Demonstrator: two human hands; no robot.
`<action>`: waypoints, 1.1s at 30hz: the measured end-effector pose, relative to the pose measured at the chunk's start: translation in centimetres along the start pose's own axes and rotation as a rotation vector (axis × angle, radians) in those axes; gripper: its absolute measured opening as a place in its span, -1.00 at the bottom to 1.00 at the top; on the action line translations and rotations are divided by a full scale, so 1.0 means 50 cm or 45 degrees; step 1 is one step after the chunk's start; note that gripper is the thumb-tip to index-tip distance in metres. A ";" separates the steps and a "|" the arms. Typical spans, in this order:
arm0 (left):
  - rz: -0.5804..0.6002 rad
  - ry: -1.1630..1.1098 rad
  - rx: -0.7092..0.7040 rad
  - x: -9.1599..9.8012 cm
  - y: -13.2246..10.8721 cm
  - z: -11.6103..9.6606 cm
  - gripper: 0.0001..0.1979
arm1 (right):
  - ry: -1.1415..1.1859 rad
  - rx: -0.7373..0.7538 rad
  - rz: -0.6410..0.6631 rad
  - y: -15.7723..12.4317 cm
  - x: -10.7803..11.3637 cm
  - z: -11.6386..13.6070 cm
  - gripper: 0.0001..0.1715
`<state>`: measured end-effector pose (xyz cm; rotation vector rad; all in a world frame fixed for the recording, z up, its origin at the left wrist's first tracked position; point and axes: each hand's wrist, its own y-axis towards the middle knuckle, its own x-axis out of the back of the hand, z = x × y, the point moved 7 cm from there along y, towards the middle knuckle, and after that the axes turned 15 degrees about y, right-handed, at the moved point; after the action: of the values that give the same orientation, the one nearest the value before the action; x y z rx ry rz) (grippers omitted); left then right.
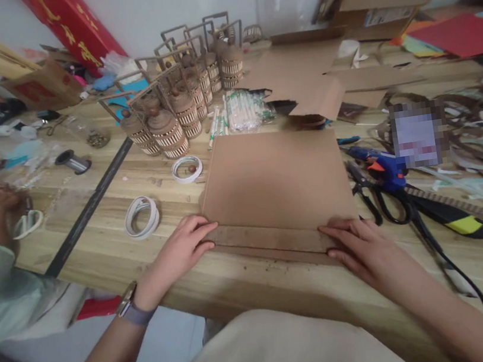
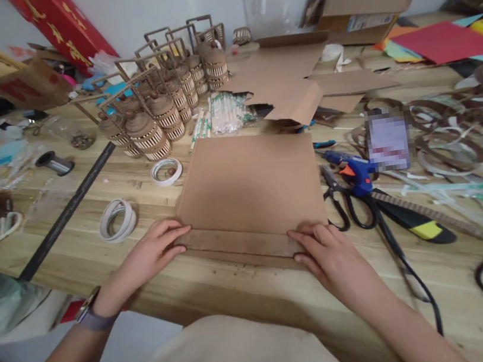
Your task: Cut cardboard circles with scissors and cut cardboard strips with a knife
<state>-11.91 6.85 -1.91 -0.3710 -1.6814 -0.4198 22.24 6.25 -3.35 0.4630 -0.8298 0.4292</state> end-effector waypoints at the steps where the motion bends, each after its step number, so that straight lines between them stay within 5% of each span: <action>1: 0.004 -0.005 -0.011 0.000 0.001 0.000 -0.66 | 0.010 -0.011 0.003 0.001 0.000 0.002 -0.59; 13: 0.085 0.020 -0.053 0.003 0.006 0.004 -0.67 | 0.045 -0.074 0.017 -0.015 0.014 0.014 -0.61; 33: -0.173 0.125 -0.117 -0.022 -0.004 0.013 -0.64 | 0.092 -0.333 -0.014 -0.057 0.040 -0.013 -0.63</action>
<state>-12.44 6.98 -3.08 -0.2999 -1.6002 -0.6083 25.34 4.62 -2.82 0.2084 -0.7999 0.3197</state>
